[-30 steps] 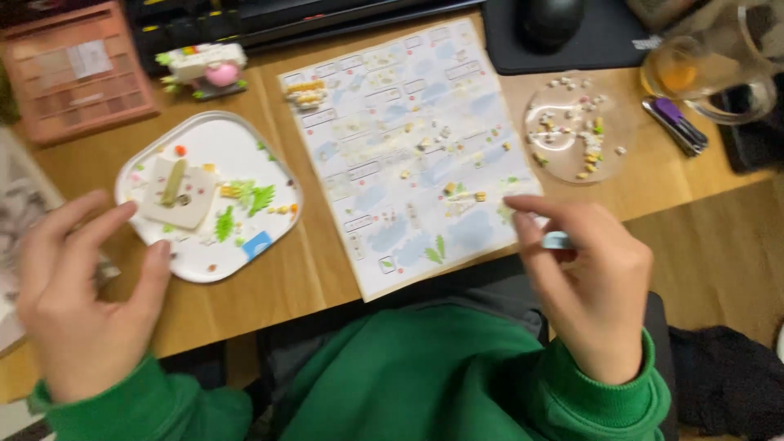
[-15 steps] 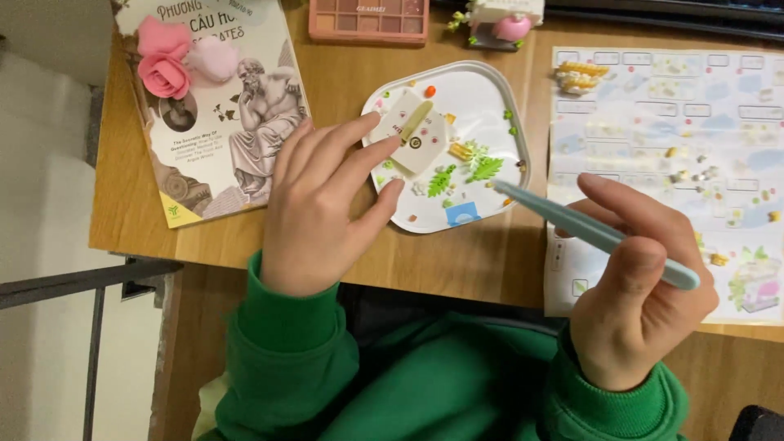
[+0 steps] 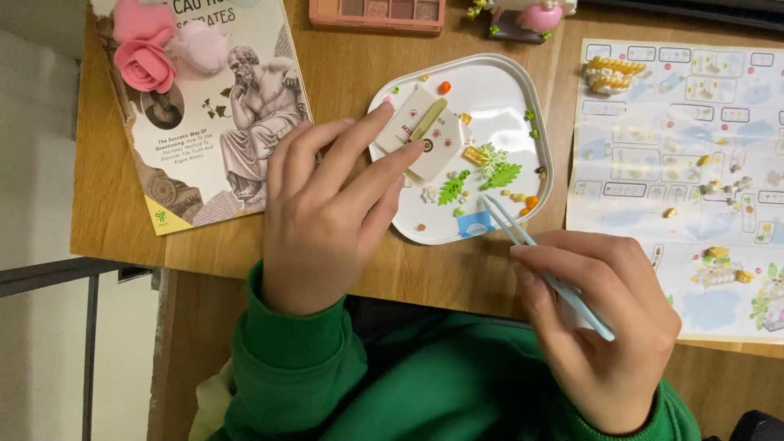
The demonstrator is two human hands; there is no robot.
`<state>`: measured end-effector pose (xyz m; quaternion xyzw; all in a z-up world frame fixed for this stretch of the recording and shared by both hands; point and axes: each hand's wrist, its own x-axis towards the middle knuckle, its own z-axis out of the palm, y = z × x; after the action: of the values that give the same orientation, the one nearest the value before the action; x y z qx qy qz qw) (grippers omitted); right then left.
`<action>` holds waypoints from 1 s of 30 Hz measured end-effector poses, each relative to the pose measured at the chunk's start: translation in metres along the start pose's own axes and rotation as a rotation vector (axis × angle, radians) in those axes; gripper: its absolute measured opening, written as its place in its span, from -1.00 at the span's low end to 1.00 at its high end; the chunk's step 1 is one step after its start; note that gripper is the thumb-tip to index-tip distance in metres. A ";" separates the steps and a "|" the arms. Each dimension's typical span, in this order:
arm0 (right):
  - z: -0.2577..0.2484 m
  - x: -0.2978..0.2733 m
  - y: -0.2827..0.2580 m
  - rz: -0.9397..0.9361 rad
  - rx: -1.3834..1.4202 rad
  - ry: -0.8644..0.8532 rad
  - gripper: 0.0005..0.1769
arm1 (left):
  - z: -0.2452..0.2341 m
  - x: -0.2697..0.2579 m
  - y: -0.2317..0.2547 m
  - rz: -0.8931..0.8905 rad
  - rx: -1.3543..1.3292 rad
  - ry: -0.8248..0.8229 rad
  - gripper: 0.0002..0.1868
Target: Assembling a miniature pastry shop model by precisely placing small components and decorations using hands and a precision tool.
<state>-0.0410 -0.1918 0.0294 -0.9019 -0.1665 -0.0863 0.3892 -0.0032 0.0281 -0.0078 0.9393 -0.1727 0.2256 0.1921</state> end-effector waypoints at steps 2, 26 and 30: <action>-0.001 -0.001 0.002 0.000 -0.019 0.016 -0.90 | 0.000 0.001 0.001 0.000 0.031 -0.002 -0.74; 0.015 0.015 -0.001 -0.036 -0.097 0.044 -0.87 | 0.001 0.006 0.001 -0.004 -0.036 0.014 -0.73; 0.016 0.016 -0.008 -0.063 0.004 -0.005 -0.89 | -0.001 0.008 0.003 -0.026 -0.045 0.013 -0.71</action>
<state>-0.0291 -0.1711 0.0281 -0.8956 -0.1958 -0.0957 0.3877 0.0019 0.0243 -0.0023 0.9356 -0.1640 0.2251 0.2171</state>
